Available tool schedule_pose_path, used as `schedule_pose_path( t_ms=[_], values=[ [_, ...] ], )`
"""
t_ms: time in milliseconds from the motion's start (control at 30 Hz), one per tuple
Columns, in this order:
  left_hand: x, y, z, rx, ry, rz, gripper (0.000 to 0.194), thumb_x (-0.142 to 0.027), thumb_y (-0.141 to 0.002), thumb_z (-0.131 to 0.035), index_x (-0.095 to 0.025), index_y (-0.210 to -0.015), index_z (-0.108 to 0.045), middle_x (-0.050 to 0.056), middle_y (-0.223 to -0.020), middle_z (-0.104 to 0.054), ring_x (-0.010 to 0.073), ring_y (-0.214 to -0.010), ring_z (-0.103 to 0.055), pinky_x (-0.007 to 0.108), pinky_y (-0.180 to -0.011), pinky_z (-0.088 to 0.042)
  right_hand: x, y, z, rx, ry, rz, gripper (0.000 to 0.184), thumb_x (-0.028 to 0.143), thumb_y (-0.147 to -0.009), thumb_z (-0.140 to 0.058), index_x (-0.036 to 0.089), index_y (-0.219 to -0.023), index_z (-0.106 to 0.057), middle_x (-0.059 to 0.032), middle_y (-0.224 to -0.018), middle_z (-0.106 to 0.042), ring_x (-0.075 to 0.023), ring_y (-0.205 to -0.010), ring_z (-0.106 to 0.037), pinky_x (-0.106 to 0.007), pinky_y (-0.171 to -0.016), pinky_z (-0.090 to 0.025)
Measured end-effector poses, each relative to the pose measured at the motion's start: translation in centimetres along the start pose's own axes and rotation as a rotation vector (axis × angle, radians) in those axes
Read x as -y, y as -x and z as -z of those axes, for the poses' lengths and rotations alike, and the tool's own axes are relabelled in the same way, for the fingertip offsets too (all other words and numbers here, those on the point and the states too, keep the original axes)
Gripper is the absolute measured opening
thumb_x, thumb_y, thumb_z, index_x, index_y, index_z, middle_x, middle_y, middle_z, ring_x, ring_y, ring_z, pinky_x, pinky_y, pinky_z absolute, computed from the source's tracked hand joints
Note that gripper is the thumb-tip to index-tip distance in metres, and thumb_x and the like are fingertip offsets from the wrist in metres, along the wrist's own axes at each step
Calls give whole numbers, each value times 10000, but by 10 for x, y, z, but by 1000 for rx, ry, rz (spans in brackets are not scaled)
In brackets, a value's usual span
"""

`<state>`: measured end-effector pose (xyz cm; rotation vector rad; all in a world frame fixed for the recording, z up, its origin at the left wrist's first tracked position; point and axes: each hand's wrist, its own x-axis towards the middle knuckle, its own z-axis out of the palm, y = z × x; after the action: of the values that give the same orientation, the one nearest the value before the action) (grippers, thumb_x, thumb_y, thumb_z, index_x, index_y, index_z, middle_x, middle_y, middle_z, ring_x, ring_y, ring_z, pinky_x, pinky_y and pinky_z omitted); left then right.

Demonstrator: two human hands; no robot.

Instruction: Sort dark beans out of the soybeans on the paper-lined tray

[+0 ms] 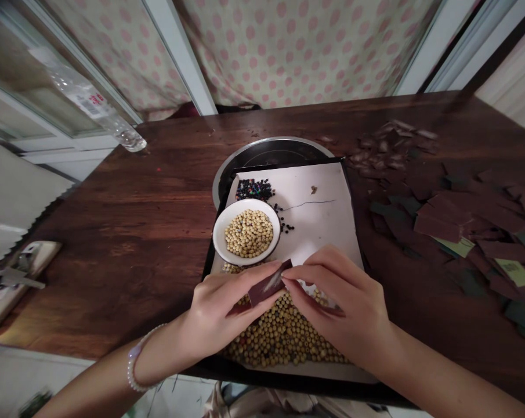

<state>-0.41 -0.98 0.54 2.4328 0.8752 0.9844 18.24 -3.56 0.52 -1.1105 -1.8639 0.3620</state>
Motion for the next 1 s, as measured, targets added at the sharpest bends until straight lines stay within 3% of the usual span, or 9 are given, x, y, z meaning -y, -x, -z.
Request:
schedule_pose_path(
  t_ms=[100,167,433,533,667,733,800,900,1000],
  values=[
    [0,0,1,15,4,9,324,-178,-825,-585,-161,-1144,-530,31,-982,-703,119,-754,-689,197,-705,-583,1,0,0,69,-70,25,261,50,-754,-590,235,-937,-616,-26,-767,-594,-144,-685,-583,-272,-576,-503],
    [0,0,1,0,6,22,325,-174,-816,-598,-160,-1135,-539,16,-929,-713,103,-702,-686,179,-688,-579,-1,0,0,41,-55,8,260,43,-750,-591,230,-930,-619,-26,-762,-591,-139,-679,-574,-268,-575,-493],
    [1,-3,-1,-1,-1,26,297,-272,-789,-624,-169,-1062,-574,28,-877,-715,145,-701,-687,244,-631,-577,-8,-8,5,9,-194,-279,74,147,-775,-594,213,-805,-609,3,-680,-556,-116,-592,-499,-245,-495,-407],
    [4,-4,-2,88,15,28,275,-296,-794,-614,-153,-1028,-590,33,-812,-714,149,-667,-682,247,-618,-564,-12,-24,4,-8,-168,-315,26,190,-777,-599,204,-796,-608,5,-684,-566,-117,-604,-505,-245,-511,-405],
    [5,-6,-1,296,13,-13,278,-269,-784,-616,-176,-1046,-601,16,-753,-701,137,-617,-665,220,-557,-531,-16,-55,-7,163,-152,-266,101,224,-791,-577,201,-877,-623,4,-700,-591,-117,-614,-526,-239,-522,-421],
    [5,-6,1,313,41,-23,274,-264,-789,-612,-184,-1051,-607,20,-781,-704,141,-647,-668,229,-582,-535,-16,-66,-11,242,-139,-243,198,234,-797,-570,204,-989,-610,5,-725,-602,-112,-609,-528,-239,-527,-428],
    [3,-7,4,230,139,-9,273,-275,-793,-616,-179,-1048,-609,33,-835,-710,144,-699,-673,246,-636,-550,-16,-68,-11,287,-164,-234,241,249,-820,-548,211,-1054,-589,-5,-781,-620,-116,-645,-547,-243,-551,-444],
    [2,-10,9,-6,289,96,299,-266,-775,-644,-188,-1060,-604,47,-941,-706,151,-804,-672,294,-733,-563,-17,-54,-3,272,-236,-244,211,273,-876,-474,225,-1041,-596,-12,-813,-618,-121,-702,-564,-243,-597,-466],
    [3,-12,12,-163,285,172,324,-248,-744,-676,-205,-1059,-613,69,-1065,-667,188,-962,-633,389,-837,-536,-19,-34,6,251,-327,-215,249,256,-912,-410,254,-1106,-565,-3,-799,-592,-111,-693,-551,-226,-617,-472]
  ],
)
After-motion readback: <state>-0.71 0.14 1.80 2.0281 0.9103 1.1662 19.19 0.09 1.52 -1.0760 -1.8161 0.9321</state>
